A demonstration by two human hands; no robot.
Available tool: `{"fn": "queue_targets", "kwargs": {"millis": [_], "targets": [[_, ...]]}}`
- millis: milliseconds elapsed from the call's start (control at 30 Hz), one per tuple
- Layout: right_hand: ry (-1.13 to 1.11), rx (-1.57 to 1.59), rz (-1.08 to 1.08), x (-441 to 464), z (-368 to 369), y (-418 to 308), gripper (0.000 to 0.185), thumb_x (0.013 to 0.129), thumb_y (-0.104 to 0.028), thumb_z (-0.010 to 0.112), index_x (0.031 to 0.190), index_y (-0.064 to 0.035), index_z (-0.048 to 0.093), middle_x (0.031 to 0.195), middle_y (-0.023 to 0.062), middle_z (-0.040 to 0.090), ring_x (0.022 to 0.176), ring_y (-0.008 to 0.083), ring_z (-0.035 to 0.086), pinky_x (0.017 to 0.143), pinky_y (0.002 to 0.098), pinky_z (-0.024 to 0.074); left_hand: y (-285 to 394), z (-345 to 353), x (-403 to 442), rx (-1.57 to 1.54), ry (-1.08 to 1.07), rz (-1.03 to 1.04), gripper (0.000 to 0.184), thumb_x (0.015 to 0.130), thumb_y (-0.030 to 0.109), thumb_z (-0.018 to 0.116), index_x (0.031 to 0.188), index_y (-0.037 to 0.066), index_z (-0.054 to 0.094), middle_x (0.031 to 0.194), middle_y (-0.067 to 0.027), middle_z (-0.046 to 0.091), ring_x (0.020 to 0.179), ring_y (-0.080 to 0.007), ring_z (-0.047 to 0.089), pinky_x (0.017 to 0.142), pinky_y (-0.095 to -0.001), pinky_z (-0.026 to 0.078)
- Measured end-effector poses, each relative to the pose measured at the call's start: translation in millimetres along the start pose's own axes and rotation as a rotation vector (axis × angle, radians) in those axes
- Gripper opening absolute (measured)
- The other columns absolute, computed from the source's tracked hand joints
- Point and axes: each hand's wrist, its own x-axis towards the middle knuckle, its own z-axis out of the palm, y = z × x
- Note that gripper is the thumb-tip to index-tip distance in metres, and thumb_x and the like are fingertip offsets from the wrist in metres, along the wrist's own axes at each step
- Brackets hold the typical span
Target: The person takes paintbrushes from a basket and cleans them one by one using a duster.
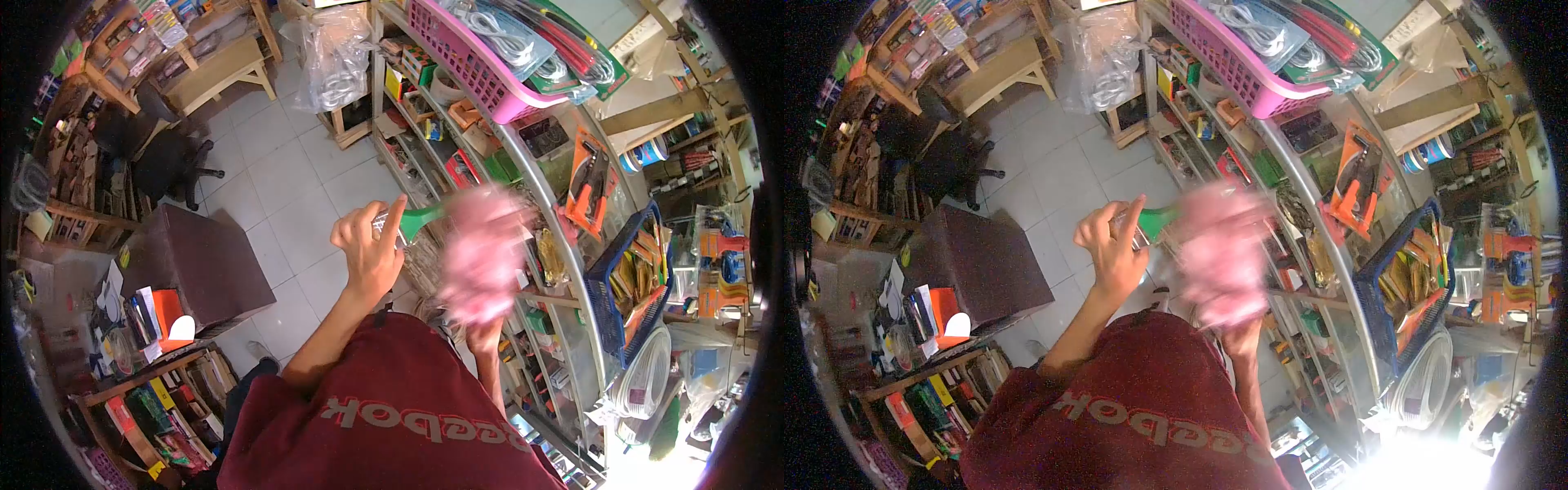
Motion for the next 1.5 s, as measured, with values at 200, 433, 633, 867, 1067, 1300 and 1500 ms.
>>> {"fn": "queue_targets", "kwargs": {"millis": [200,433,633,867,1067,1300,1500], "targets": [[0.077,0.088,0.473,6.4,12.0,3.1,0.017,0.069,-0.010,0.058,0.081,0.0021,0.060,0.067,0.0236,0.058,0.060,0.0338,0.059,0.060,0.0375,0.0478,-1.0,-12.2,-7.3,0.020,0.007,-0.039,0.070,0.056,0.001,0.064,0.123,0.019,0.054,0.112,-0.0034,0.045,0.104,-0.0242,0.038,0.087,-0.0426,0.022],[0.251,-0.178,0.527,-6.9,6.9,30.0,0.017,0.071,-0.009,0.058,0.082,0.0037,0.062,0.070,0.0180,0.062,0.067,0.0260,0.061,0.061,0.0374,0.0456,15.7,-7.0,-4.1,-0.101,-0.052,0.024,0.063,0.060,0.001,0.067,0.121,0.008,0.053,0.108,-0.0068,0.052,0.099,-0.0248,0.047,0.086,-0.0418,0.029],[0.256,-0.086,0.323,-20.4,-29.3,30.4,0.017,0.074,-0.011,0.061,0.085,0.0015,0.057,0.069,0.0096,0.059,0.065,0.0154,0.055,0.063,0.0311,0.0455,53.8,28.1,-18.5,-1.050,-0.445,-0.441,0.043,0.077,-0.002,0.062,0.115,0.003,0.043,0.101,-0.0104,0.058,0.085,-0.0178,0.057,0.072,-0.0311,0.046],[0.357,-0.149,0.470,-48.6,-54.5,39.7,0.015,0.073,-0.013,0.061,0.080,0.0002,0.059,0.069,0.0107,0.059,0.062,0.0222,0.055,0.059,0.0358,0.0449,91.5,33.5,-5.9,-1.610,-0.979,-0.752,0.029,0.083,0.002,0.058,0.109,0.001,0.045,0.100,-0.0094,0.061,0.087,-0.0097,0.058,0.076,-0.0249,0.048],[0.040,-1.110,-0.049,-102.8,-69.1,118.7,0.031,0.082,-0.017,0.052,0.109,-0.0020,0.054,0.099,0.0143,0.057,0.092,0.0307,0.055,0.086,0.0425,0.0431,114.4,50.0,-9.0,-1.635,-1.062,-0.654,0.029,0.081,0.004,0.059,0.108,0.001,0.050,0.090,-0.0038,0.058,0.081,-0.0102,0.058,0.073,-0.0240,0.047],[0.299,-0.104,0.403,-54.1,-116.9,65.9,0.041,0.072,-0.021,0.070,0.107,-0.0015,0.059,0.102,0.0124,0.065,0.092,0.0228,0.062,0.080,0.0368,0.0495,162.1,50.6,8.2,-1.768,-1.076,-0.658,0.033,0.083,0.020,0.053,0.108,-0.001,0.050,0.087,-0.0065,0.057,0.085,-0.0143,0.056,0.080,-0.0289,0.046],[0.364,0.228,0.510,-46.8,-124.2,78.7,0.040,0.073,-0.011,0.067,0.110,-0.0007,0.058,0.099,0.0120,0.064,0.089,0.0209,0.062,0.077,0.0351,0.0490,183.2,67.3,-1.1,-1.901,-0.970,-0.865,0.053,0.088,0.039,0.045,0.125,0.001,0.040,0.090,-0.0066,0.051,0.071,-0.0135,0.051,0.062,-0.0253,0.043]]}}
